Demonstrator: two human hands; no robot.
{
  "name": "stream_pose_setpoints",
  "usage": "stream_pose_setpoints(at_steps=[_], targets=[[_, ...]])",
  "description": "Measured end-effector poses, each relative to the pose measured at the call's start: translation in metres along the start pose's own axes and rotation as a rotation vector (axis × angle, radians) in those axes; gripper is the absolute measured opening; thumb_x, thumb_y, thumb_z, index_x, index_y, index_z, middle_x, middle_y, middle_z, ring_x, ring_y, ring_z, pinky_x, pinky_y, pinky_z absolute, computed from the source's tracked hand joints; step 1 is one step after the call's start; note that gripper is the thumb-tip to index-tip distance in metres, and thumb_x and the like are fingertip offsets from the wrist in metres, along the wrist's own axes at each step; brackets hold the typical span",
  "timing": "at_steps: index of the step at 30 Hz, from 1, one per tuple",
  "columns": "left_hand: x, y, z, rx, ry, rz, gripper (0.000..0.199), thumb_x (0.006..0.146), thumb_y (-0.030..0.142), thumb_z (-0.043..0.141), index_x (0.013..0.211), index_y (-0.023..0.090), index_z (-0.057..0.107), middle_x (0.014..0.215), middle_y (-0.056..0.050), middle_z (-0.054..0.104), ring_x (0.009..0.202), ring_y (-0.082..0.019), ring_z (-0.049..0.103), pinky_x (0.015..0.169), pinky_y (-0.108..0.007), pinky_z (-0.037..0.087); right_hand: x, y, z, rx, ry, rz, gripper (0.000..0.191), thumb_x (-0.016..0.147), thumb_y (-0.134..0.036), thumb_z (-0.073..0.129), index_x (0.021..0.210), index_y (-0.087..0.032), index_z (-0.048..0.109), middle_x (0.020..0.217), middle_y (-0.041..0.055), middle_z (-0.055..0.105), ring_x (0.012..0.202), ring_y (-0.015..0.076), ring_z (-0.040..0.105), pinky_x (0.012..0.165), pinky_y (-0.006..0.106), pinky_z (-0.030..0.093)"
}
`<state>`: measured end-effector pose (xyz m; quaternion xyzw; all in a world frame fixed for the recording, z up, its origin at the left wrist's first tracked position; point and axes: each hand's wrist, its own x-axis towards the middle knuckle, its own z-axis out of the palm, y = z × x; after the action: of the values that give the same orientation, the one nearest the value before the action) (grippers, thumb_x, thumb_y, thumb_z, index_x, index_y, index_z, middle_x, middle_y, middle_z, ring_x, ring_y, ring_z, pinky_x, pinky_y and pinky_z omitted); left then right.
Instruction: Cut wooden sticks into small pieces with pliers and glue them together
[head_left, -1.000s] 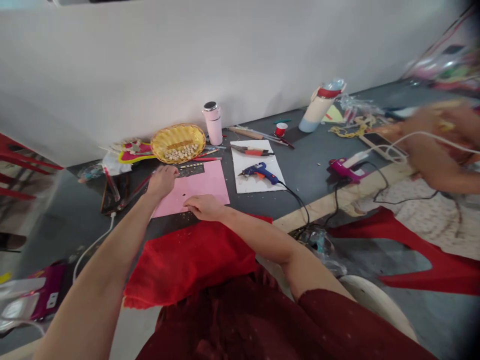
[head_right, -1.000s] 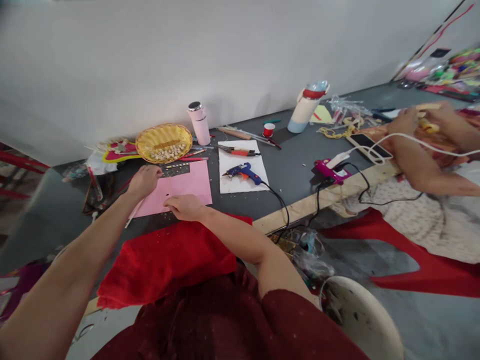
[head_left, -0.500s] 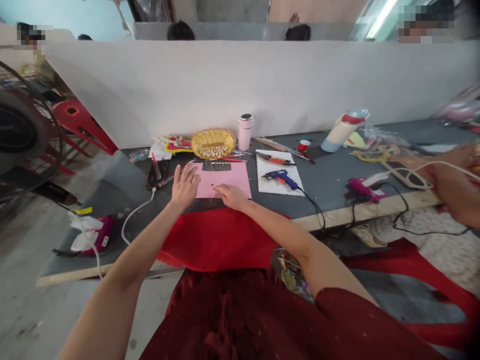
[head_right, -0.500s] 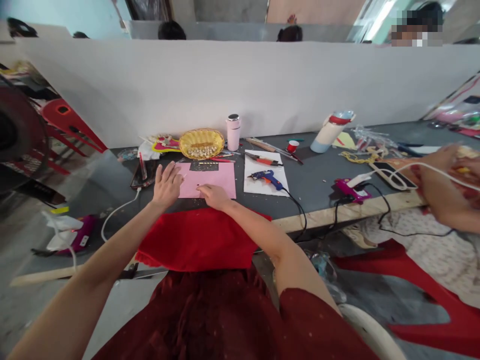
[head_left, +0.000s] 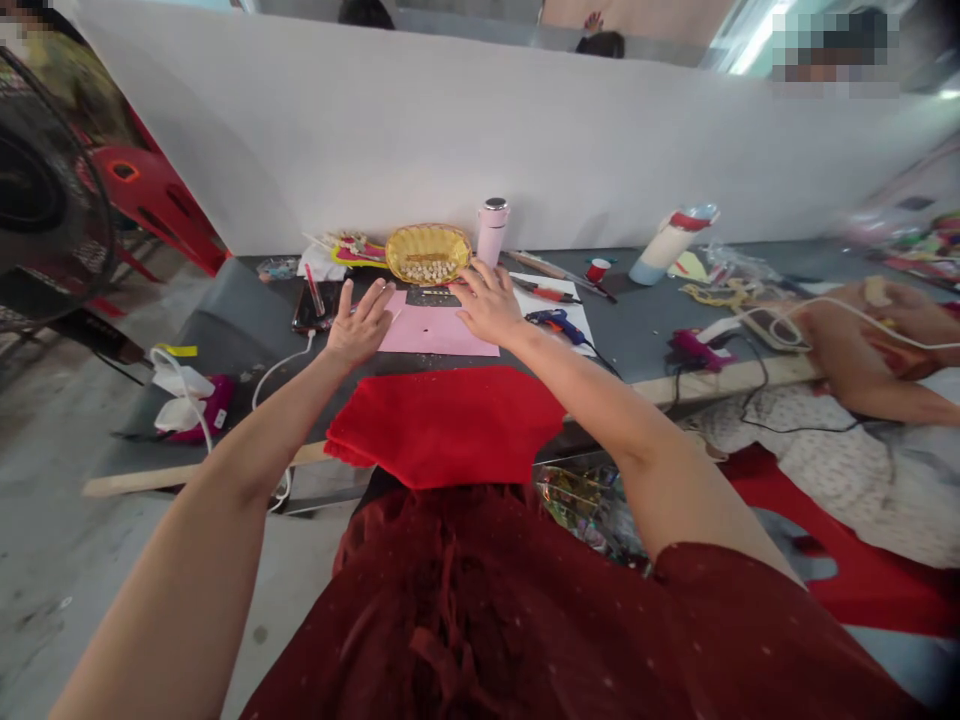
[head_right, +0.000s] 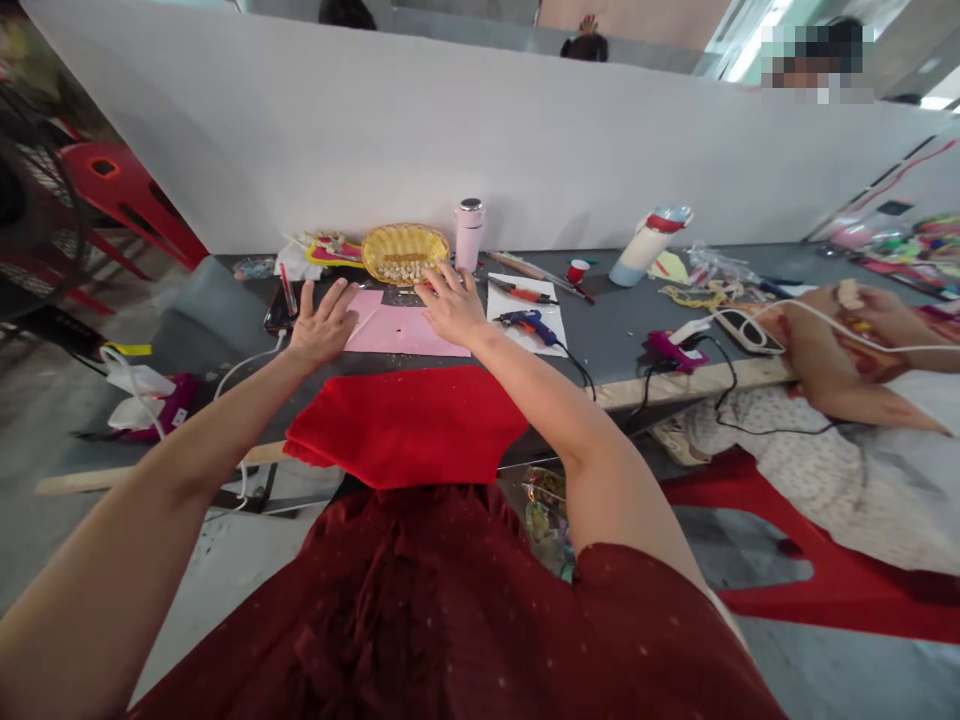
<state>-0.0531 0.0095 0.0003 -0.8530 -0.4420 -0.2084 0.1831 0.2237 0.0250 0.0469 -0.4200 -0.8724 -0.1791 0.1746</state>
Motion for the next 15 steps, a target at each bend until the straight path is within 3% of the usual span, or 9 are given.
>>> stream_pose_setpoints(at_steps=[6, 15], targets=[[0.022, -0.007, -0.002, 0.057, -0.017, 0.096, 0.036, 0.092, 0.013, 0.032, 0.106, 0.019, 0.065, 0.153, -0.006, 0.026, 0.144, -0.021, 0.015, 0.116, -0.058, -0.003, 0.018, 0.011, -0.007, -0.061, -0.036, -0.039, 0.041, 0.093, -0.022, 0.034, 0.132, -0.015, 0.046, 0.150, 0.0110, 0.031, 0.143, 0.0290, 0.008, 0.112, 0.058, 0.005], [0.061, -0.012, 0.010, 0.034, 0.019, 0.069, 0.039, 0.090, 0.012, 0.033, 0.113, 0.018, 0.063, 0.150, -0.008, 0.034, 0.144, -0.024, 0.019, 0.116, -0.059, -0.003, 0.035, 0.043, 0.016, -0.041, -0.035, 0.029, 0.044, 0.093, -0.020, 0.032, 0.135, -0.012, 0.041, 0.151, 0.0137, 0.029, 0.143, 0.0267, 0.010, 0.112, 0.054, 0.008]])
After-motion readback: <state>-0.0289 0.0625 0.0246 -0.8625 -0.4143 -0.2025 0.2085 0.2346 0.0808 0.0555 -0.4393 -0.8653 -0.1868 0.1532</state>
